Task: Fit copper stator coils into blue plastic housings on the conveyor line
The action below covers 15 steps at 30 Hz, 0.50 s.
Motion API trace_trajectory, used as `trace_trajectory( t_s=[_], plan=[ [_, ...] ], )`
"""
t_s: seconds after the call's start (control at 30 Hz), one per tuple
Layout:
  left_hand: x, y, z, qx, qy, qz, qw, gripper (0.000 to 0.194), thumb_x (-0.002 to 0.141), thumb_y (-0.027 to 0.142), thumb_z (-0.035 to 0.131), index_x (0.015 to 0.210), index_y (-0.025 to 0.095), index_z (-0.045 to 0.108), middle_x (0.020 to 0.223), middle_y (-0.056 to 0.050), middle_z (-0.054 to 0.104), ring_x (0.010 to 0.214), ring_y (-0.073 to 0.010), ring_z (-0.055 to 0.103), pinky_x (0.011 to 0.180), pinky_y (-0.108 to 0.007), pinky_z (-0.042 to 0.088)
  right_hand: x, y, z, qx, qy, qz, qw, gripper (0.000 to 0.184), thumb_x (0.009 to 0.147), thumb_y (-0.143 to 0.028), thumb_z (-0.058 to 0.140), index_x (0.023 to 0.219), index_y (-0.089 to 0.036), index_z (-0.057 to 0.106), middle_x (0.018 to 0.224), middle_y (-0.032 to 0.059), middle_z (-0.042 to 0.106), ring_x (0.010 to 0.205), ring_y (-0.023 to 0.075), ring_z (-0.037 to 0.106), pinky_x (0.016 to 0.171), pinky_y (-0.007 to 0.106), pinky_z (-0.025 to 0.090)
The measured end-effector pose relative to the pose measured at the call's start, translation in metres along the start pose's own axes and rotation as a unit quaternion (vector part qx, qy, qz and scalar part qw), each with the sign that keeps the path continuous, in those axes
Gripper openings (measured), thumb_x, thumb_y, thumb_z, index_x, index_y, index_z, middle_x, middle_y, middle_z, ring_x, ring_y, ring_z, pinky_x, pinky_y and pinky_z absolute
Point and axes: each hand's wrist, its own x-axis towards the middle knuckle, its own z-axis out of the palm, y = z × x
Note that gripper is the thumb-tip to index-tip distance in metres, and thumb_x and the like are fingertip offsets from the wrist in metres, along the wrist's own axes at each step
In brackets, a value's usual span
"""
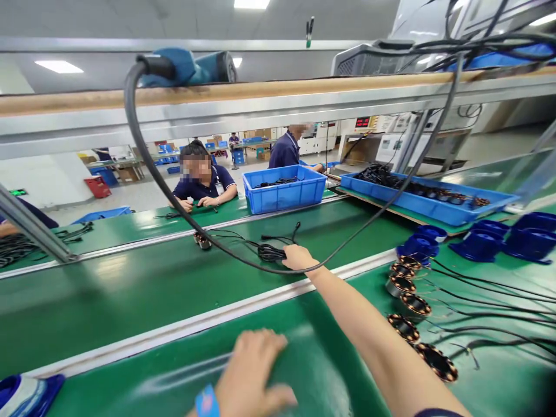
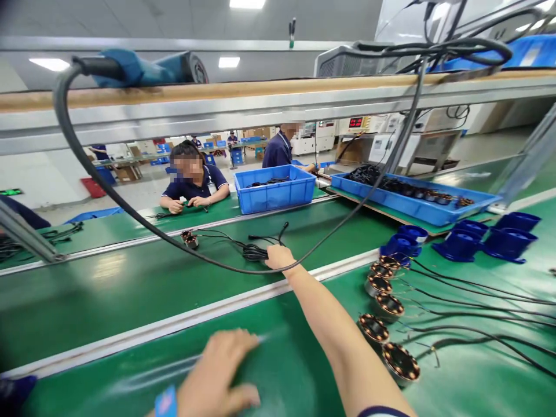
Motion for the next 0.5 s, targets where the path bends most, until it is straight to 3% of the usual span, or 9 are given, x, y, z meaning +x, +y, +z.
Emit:
trace_trajectory(
  t_s=[0.03, 0.1, 0.17, 0.23, 0.33, 0.5],
  plan=[
    [0.016, -0.035, -0.025, 0.007, -0.015, -0.075, 0.997, 0.064, 0.079, 0.056, 0.078, 0.135, 0.034, 0.055, 0.138, -0.001, 0.063, 0.124, -0.0219, 0.060, 0.105, -0.034, 0.051, -0.002, 0.001, 0.001, 0.002, -0.004, 0.008, 1.000, 0.031, 0.099, -0.041, 0.064, 0.113, -0.014, 0.065, 0.106, 0.0077, 0.068, 0.096, 0.0212, 0.066, 0.089, 0.042, 0.056],
    [0.051, -0.109, -0.063, 0.033, -0.006, -0.187, 0.982, 0.051, 0.094, 0.049, 0.062, 0.133, 0.018, 0.056, 0.143, -0.014, 0.055, 0.129, -0.0289, 0.055, 0.107, -0.045, 0.050, -0.009, 0.000, 0.004, 0.008, 0.000, 0.016, 1.000, 0.030, 0.099, -0.041, 0.063, 0.113, -0.014, 0.065, 0.103, 0.0069, 0.068, 0.093, 0.0204, 0.066, 0.086, 0.039, 0.056],
    [0.085, -0.178, -0.079, 0.062, -0.002, -0.288, 0.956, 0.060, 0.096, 0.048, 0.059, 0.140, 0.009, 0.048, 0.151, -0.024, 0.042, 0.133, -0.0382, 0.049, 0.107, -0.058, 0.047, -0.016, -0.003, 0.009, 0.011, 0.019, 0.024, 0.999, 0.027, 0.098, -0.036, 0.063, 0.113, -0.013, 0.064, 0.105, 0.0080, 0.067, 0.096, 0.0213, 0.066, 0.086, 0.038, 0.055],
    [0.114, -0.230, -0.079, 0.076, -0.018, -0.346, 0.935, 0.064, 0.094, 0.049, 0.063, 0.145, 0.014, 0.045, 0.157, -0.021, 0.034, 0.136, -0.0383, 0.046, 0.109, -0.061, 0.045, -0.021, -0.006, 0.015, 0.009, 0.045, 0.036, 0.998, 0.025, 0.096, -0.031, 0.064, 0.113, -0.013, 0.062, 0.108, 0.0100, 0.067, 0.100, 0.0235, 0.065, 0.085, 0.036, 0.053],
    [0.147, -0.278, -0.066, 0.077, -0.049, -0.362, 0.928, 0.063, 0.092, 0.051, 0.067, 0.145, 0.022, 0.047, 0.161, -0.014, 0.030, 0.139, -0.0362, 0.042, 0.112, -0.061, 0.041, -0.024, -0.007, 0.024, 0.003, 0.071, 0.048, 0.996, 0.026, 0.093, -0.028, 0.066, 0.115, -0.015, 0.061, 0.109, 0.0106, 0.068, 0.104, 0.0260, 0.063, 0.085, 0.034, 0.050],
    [0.186, -0.318, -0.036, 0.072, -0.072, -0.326, 0.940, 0.051, 0.093, 0.048, 0.065, 0.134, 0.020, 0.056, 0.156, -0.013, 0.038, 0.136, -0.0329, 0.046, 0.111, -0.057, 0.043, -0.024, -0.001, 0.032, -0.005, 0.086, 0.067, 0.994, 0.027, 0.092, -0.028, 0.066, 0.116, -0.018, 0.059, 0.109, 0.0090, 0.067, 0.105, 0.0265, 0.061, 0.086, 0.034, 0.048]
  ],
)
